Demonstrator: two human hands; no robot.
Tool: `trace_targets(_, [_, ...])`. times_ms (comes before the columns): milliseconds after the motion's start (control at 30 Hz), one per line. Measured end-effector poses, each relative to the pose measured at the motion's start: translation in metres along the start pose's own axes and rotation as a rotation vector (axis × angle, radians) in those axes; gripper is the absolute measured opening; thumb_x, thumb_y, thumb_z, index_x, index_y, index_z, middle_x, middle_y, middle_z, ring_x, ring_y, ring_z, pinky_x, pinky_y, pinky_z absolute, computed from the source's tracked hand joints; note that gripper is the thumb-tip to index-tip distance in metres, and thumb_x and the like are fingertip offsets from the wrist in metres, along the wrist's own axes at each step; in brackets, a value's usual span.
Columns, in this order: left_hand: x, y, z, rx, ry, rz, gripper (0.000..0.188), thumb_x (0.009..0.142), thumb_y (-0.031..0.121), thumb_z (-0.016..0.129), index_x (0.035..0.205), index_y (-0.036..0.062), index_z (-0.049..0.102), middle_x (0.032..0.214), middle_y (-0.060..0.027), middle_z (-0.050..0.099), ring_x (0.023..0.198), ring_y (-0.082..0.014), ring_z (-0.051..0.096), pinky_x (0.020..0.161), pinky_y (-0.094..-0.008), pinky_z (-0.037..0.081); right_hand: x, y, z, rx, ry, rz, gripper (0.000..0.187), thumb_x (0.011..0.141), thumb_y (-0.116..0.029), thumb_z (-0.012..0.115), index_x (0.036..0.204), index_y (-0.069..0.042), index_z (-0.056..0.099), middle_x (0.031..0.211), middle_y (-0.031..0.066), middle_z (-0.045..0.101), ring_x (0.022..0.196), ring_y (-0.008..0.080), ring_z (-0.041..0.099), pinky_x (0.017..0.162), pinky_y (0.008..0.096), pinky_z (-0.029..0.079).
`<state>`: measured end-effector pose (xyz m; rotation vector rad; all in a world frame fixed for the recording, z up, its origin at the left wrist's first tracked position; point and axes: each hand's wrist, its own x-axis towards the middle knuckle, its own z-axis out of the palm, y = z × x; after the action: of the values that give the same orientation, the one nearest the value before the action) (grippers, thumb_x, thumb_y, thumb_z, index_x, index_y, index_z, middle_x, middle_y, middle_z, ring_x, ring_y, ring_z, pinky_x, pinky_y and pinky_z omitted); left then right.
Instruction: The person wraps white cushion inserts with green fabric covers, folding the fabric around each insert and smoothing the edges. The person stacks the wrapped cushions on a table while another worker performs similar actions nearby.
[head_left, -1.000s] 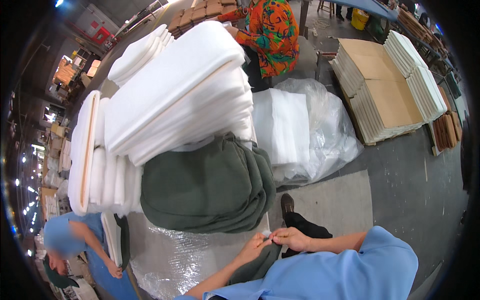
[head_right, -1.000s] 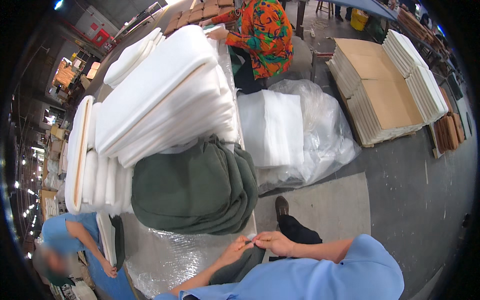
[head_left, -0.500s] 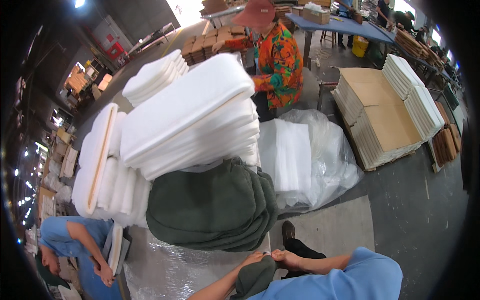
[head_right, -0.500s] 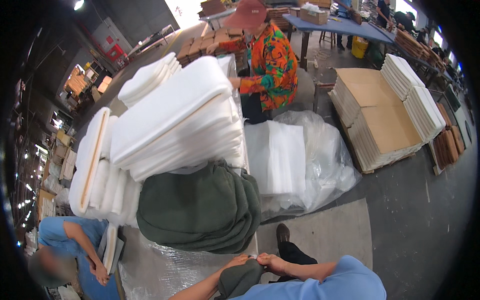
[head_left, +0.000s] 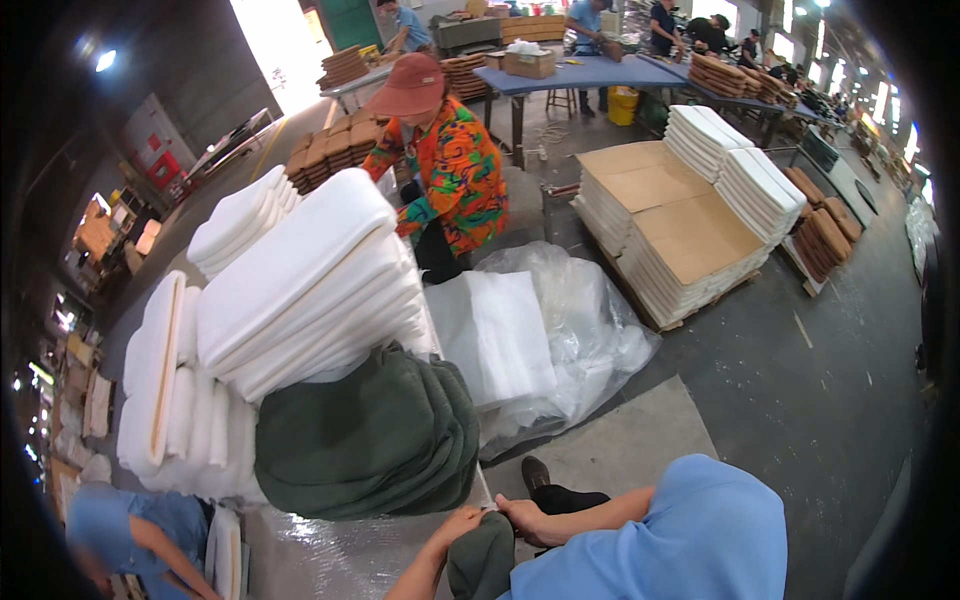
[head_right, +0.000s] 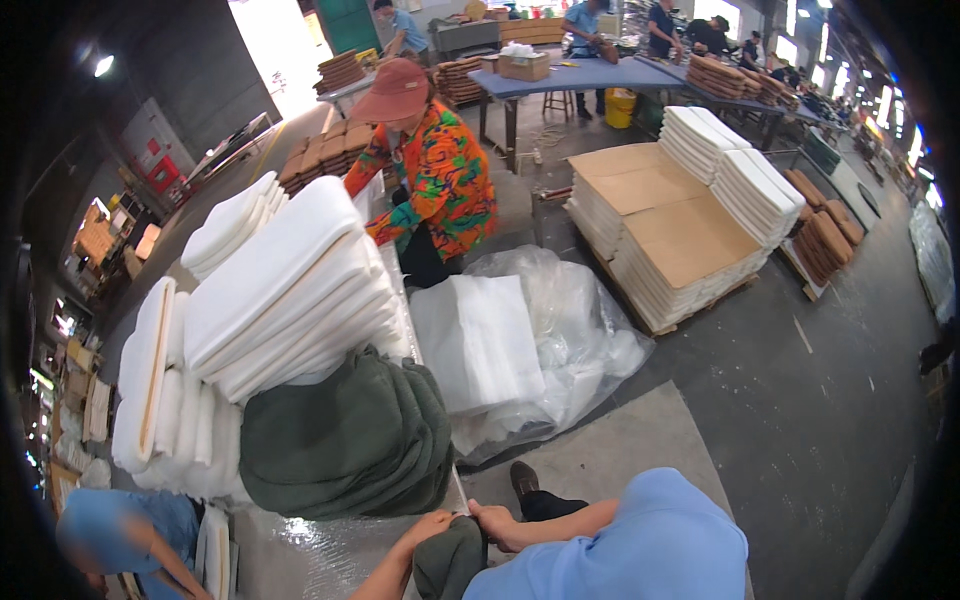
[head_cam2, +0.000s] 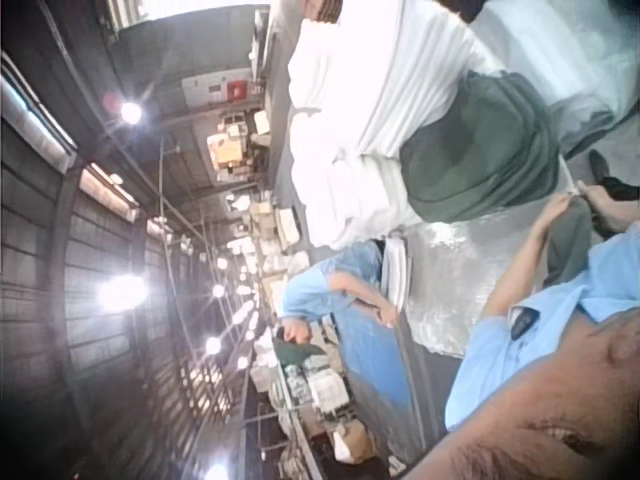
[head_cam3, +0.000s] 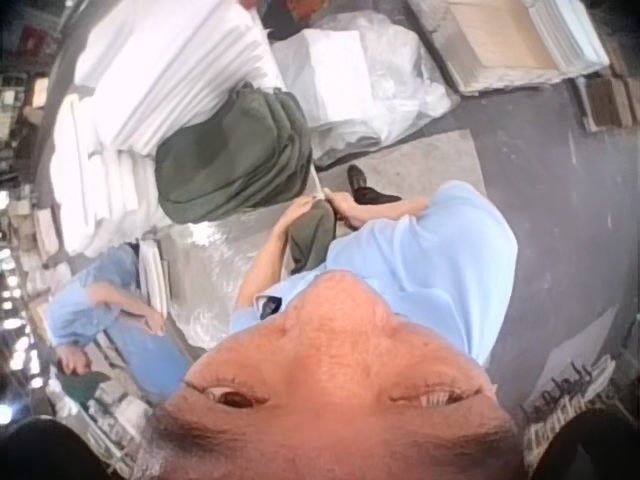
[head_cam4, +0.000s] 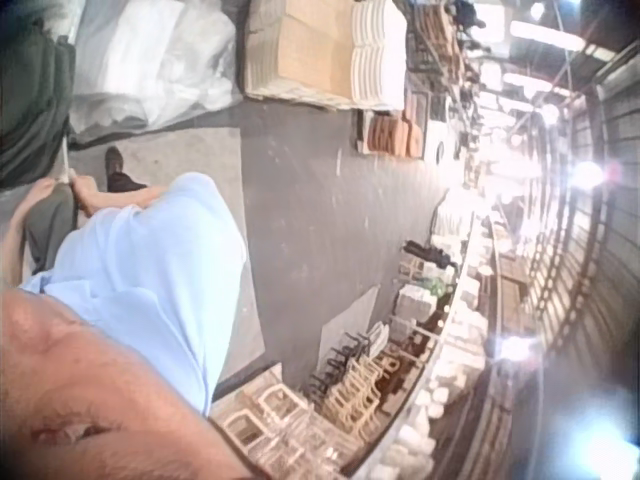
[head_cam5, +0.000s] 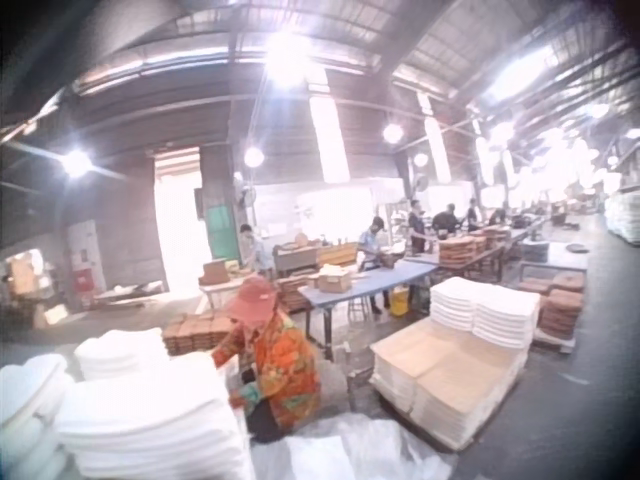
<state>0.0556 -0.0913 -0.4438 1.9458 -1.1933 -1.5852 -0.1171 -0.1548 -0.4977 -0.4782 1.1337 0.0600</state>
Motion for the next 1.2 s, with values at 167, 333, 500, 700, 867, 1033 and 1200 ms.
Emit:
trace_targets(167, [0.014, 0.0, 0.001, 0.076, -0.011, -0.055, 0.065, 0.102, 0.057, 0.061, 0.097, -0.0065, 0.075, 0.093, -0.0257, 0.074, 0.088, -0.0343, 0.072, 0.08, -0.0447, 0.053, 0.038, 0.011, 0.01, 0.223, 0.079, 0.093, 0.054, 0.111, -0.049, 0.052, 0.125, 0.0, 0.069, 0.133, 0.0197, 0.069, 0.118, 0.032, 0.068, 0.098, 0.0444, 0.055])
trace_targets(333, [0.033, -0.02, 0.009, 0.246, 0.1, 0.082, 0.065, 0.102, 0.059, 0.058, 0.096, -0.0016, 0.079, 0.099, -0.0327, 0.071, 0.1, -0.0495, 0.068, 0.09, -0.0547, 0.051, 0.056, 0.019, 0.007, -0.018, 0.264, 0.03, 0.079, 0.105, -0.061, 0.056, 0.128, 0.014, 0.067, 0.134, 0.0266, 0.069, 0.124, 0.0339, 0.068, 0.1, 0.0469, 0.052])
trace_targets(500, [0.043, -0.038, 0.009, 0.236, 0.059, 0.139, 0.061, 0.103, 0.06, 0.053, 0.104, 0.0051, 0.08, 0.102, -0.0314, 0.072, 0.101, -0.0485, 0.069, 0.092, -0.0544, 0.051, 0.062, 0.017, 0.001, -0.935, 0.23, -0.2, 0.074, 0.103, -0.066, 0.049, 0.131, -0.002, 0.072, 0.134, 0.0299, 0.067, 0.126, 0.042, 0.065, 0.1, 0.0489, 0.051])
trace_targets(700, [0.066, -0.053, 0.01, 0.471, -0.064, 0.19, 0.052, 0.106, 0.052, 0.049, 0.125, 0.0115, 0.075, 0.112, -0.0289, 0.073, 0.108, -0.0462, 0.069, 0.099, -0.0531, 0.052, 0.074, 0.022, -0.002, -0.926, 0.258, -0.192, 0.065, 0.104, -0.063, 0.042, 0.149, -0.021, 0.06, 0.129, 0.0295, 0.069, 0.125, 0.0451, 0.064, 0.103, 0.05, 0.05])
trace_targets(867, [0.032, -0.053, 0.012, 0.222, 0.032, 0.133, 0.038, 0.103, 0.04, 0.06, 0.118, 0.0078, 0.073, 0.11, -0.0259, 0.074, 0.106, -0.042, 0.069, 0.098, -0.0467, 0.052, 0.047, 0.009, 0.012, -0.851, 0.304, -0.241, 0.078, 0.104, -0.066, 0.038, 0.125, 0.001, 0.073, 0.129, 0.0331, 0.067, 0.128, 0.0466, 0.061, 0.106, 0.0511, 0.047])
trace_targets(1033, [-0.052, -0.088, 0.024, -0.317, 0.073, -0.158, 0.032, 0.102, 0.026, 0.068, 0.118, -0.001, 0.066, 0.113, -0.018, 0.071, 0.106, -0.0312, 0.066, 0.093, -0.0397, 0.052, 0.031, 0.006, 0.011, -0.564, 0.35, -0.123, 0.082, 0.105, -0.065, 0.035, 0.12, 0.007, 0.073, 0.129, 0.037, 0.065, 0.131, 0.0493, 0.058, 0.109, 0.0522, 0.043])
trace_targets(1200, [-0.117, -0.116, 0.051, -0.649, -0.043, -0.441, 0.057, 0.106, 0.034, 0.066, 0.145, -0.0067, 0.059, 0.145, -0.0182, 0.064, 0.135, -0.0268, 0.056, 0.11, -0.0383, 0.048, 0.012, 0.001, 0.006, -0.575, 0.324, -0.211, 0.081, 0.105, -0.064, 0.039, 0.117, 0.01, 0.072, 0.123, 0.0373, 0.068, 0.126, 0.0492, 0.061, 0.105, 0.0529, 0.045])
